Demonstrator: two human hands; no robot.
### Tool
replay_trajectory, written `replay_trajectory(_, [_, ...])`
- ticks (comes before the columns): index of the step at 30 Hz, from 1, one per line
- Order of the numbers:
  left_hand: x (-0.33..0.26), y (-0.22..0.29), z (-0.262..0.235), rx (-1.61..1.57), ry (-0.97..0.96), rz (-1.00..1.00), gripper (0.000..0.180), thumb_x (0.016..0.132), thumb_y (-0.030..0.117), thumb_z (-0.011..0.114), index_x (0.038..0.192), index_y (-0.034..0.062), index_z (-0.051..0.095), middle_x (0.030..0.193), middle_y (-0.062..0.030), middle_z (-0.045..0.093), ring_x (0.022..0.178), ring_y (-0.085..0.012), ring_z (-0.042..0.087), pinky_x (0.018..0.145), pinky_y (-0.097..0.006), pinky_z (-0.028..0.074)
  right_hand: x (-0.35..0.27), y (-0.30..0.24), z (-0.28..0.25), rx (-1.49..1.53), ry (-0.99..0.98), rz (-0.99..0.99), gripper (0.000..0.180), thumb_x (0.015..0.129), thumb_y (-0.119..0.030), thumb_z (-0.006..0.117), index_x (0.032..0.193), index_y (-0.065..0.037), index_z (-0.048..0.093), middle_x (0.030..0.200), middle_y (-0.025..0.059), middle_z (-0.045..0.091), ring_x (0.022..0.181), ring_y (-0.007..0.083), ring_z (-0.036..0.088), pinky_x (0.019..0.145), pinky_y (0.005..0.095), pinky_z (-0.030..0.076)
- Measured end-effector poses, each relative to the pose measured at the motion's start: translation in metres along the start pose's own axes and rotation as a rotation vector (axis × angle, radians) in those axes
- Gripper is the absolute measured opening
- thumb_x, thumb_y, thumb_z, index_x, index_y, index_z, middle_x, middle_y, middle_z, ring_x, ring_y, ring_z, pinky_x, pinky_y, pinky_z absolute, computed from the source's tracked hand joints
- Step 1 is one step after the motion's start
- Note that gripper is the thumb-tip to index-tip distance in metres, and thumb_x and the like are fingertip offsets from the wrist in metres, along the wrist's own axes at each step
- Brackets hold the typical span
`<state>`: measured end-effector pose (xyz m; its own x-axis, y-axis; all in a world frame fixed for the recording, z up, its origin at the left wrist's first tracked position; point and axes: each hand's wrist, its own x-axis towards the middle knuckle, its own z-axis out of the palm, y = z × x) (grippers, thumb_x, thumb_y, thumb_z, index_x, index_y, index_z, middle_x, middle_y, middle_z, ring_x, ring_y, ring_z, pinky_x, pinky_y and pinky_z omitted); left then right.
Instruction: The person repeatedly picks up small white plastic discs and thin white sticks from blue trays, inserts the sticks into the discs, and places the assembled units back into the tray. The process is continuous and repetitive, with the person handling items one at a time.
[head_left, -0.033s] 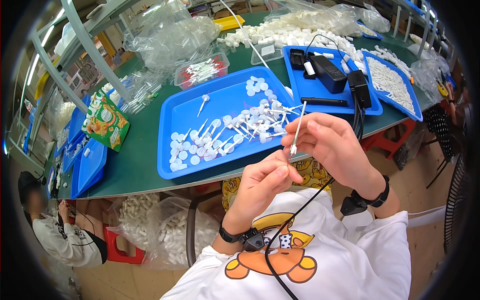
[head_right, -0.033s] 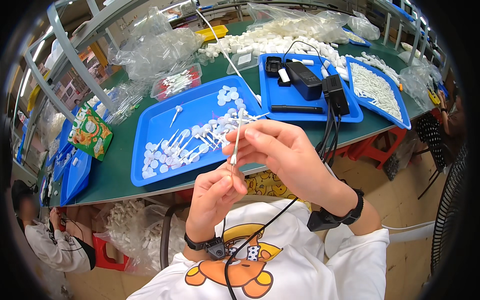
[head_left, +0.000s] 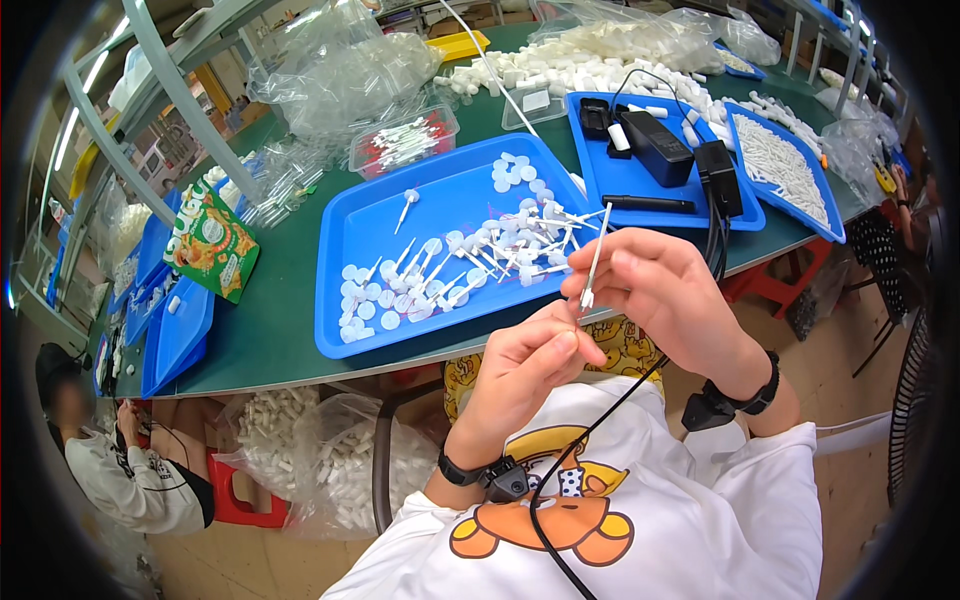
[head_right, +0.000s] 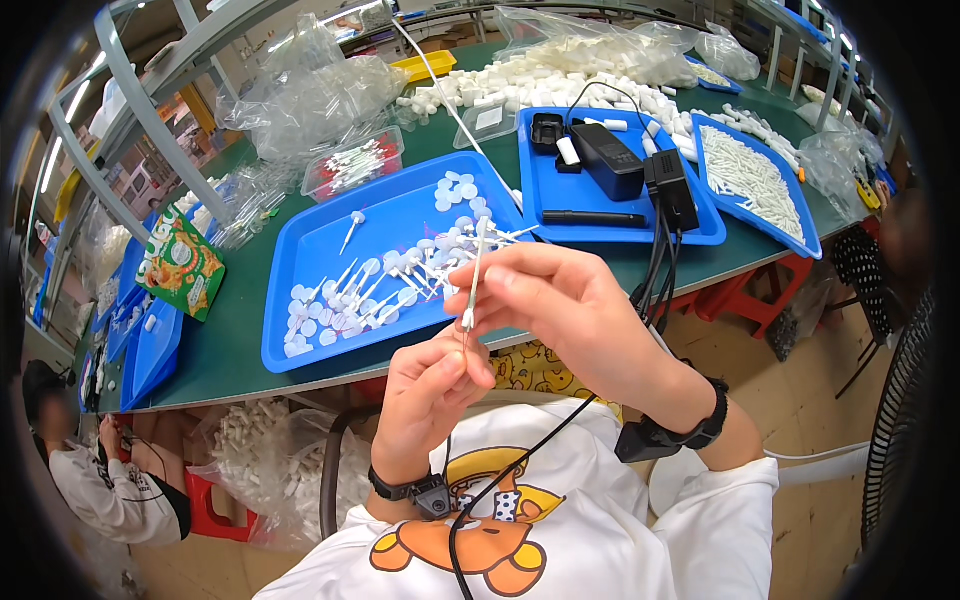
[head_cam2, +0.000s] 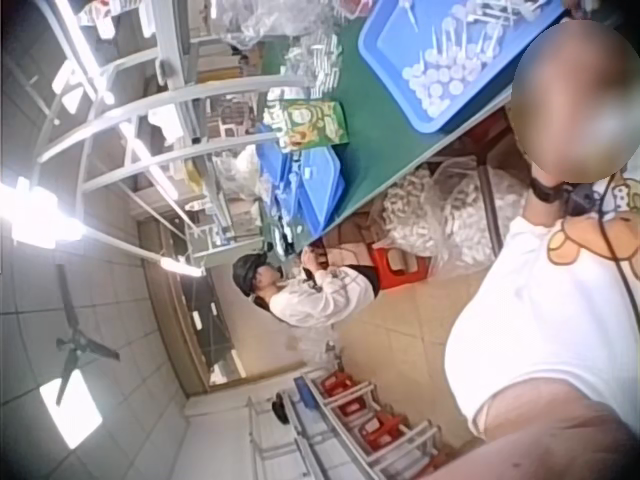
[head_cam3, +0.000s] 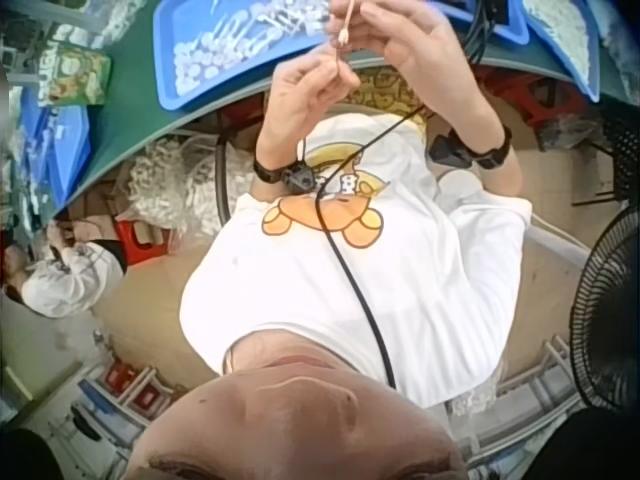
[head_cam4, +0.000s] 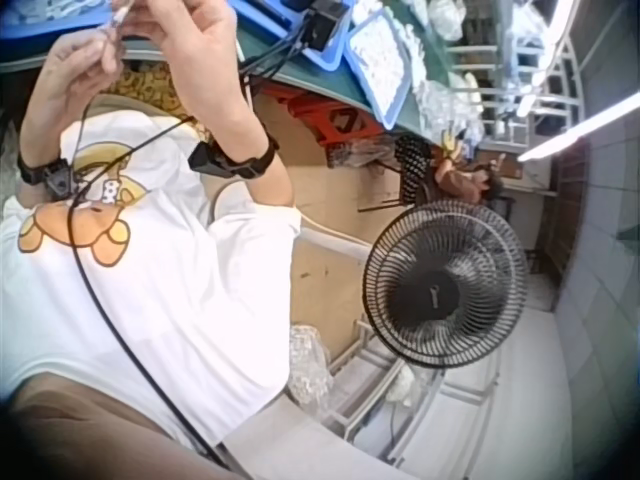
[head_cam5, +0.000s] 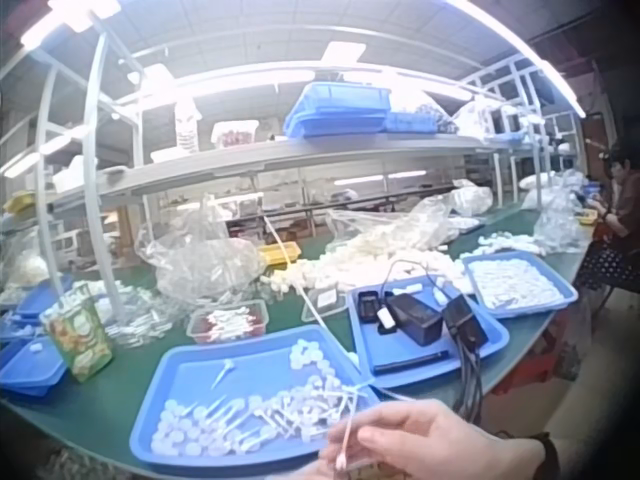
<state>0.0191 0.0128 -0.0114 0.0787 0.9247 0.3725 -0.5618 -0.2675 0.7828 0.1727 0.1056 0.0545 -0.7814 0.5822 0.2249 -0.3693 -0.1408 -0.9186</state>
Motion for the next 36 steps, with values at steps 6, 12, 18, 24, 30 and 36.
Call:
replay_trajectory(6, [0.000,0.006,0.007,0.109,0.061,-0.054,0.026,0.095,0.012,0.049,0.090,-0.0093,0.064,0.085,-0.0031,0.048,0.063,-0.0072,0.033,0.057,-0.024,0.027,-0.005,-0.003,-0.003,-0.194,-0.021,-0.030,0.016,0.090,-0.003,0.059,0.104,0.004,0.062,0.100,0.0120,0.066,0.092,0.0179,0.064,0.086,0.0323,0.051])
replay_trajectory(12, [-0.001,0.007,0.004,0.168,-0.001,-0.045,0.026,0.094,0.013,0.052,0.091,-0.0076,0.066,0.083,-0.0006,0.041,0.064,-0.0068,0.034,0.057,-0.022,0.027,-0.007,-0.009,-0.012,-0.187,0.027,-0.008,0.017,0.091,-0.005,0.059,0.104,0.006,0.064,0.104,0.0138,0.066,0.092,0.0178,0.065,0.085,0.0307,0.052])
replay_trajectory(18, [-0.001,0.008,0.003,0.204,0.025,-0.037,0.024,0.094,0.012,0.051,0.090,-0.0060,0.067,0.079,0.0004,0.040,0.064,-0.0055,0.036,0.056,-0.021,0.027,-0.011,-0.006,-0.013,-0.064,0.073,-0.037,0.018,0.091,-0.005,0.060,0.103,0.006,0.064,0.101,0.0145,0.067,0.089,0.0193,0.065,0.083,0.0315,0.053])
replay_trajectory(24, [0.001,0.006,0.005,0.135,0.089,-0.010,0.022,0.094,0.011,0.050,0.094,-0.0038,0.067,0.079,0.0008,0.042,0.064,-0.0043,0.038,0.056,-0.020,0.028,-0.016,-0.005,-0.012,-0.079,0.062,-0.023,0.017,0.090,-0.005,0.060,0.103,0.005,0.063,0.102,0.0142,0.066,0.091,0.0197,0.066,0.084,0.0323,0.053])
replay_trajectory(30, [-0.001,0.003,0.008,0.429,0.207,0.164,0.011,0.087,0.003,0.060,0.095,-0.0015,0.067,0.084,-0.0005,0.050,0.070,-0.0053,0.043,0.062,-0.018,0.035,-0.017,-0.003,-0.009,-0.145,0.073,-0.028,0.014,0.090,-0.003,0.061,0.102,0.004,0.063,0.105,0.0143,0.066,0.094,0.0190,0.065,0.086,0.0328,0.053])
replay_trajectory(36, [-0.003,0.006,0.021,0.719,0.340,0.217,0.009,0.082,-0.003,0.063,0.090,-0.0010,0.068,0.083,-0.0027,0.055,0.073,-0.0078,0.045,0.065,-0.020,0.036,-0.019,-0.001,-0.009,-0.168,0.081,-0.076,0.013,0.089,-0.001,0.061,0.101,0.005,0.062,0.108,0.0153,0.065,0.097,0.0187,0.064,0.087,0.0327,0.053])
